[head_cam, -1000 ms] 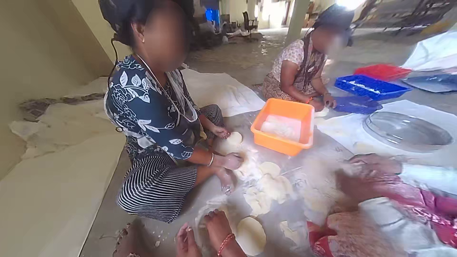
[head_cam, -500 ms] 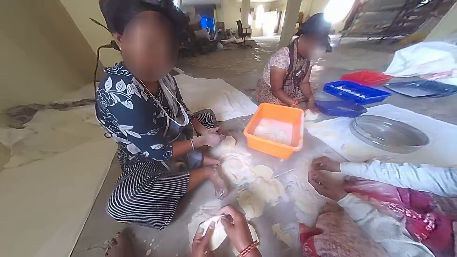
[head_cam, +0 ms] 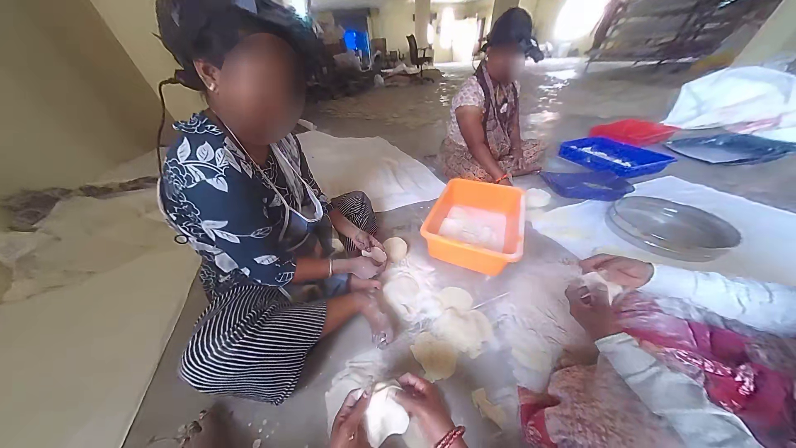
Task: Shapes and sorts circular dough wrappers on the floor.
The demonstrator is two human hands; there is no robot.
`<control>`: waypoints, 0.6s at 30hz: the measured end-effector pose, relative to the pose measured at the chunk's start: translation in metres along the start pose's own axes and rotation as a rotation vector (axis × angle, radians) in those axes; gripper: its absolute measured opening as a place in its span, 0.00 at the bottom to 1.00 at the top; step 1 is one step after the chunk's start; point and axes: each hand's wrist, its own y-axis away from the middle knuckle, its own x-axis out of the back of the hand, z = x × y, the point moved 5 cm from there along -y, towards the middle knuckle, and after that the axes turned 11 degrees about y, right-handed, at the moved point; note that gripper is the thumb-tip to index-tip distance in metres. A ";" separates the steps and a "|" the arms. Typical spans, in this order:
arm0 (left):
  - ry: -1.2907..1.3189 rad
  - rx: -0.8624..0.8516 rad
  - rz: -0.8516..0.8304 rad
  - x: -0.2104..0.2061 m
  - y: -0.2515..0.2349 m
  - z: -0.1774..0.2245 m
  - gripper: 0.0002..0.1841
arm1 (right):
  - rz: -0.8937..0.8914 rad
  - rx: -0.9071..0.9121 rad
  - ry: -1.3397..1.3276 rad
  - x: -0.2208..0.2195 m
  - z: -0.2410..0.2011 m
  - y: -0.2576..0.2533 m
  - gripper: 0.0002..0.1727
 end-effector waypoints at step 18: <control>0.189 0.304 -0.085 -0.017 0.012 -0.022 0.12 | 0.196 -0.081 0.030 0.024 0.006 0.000 0.15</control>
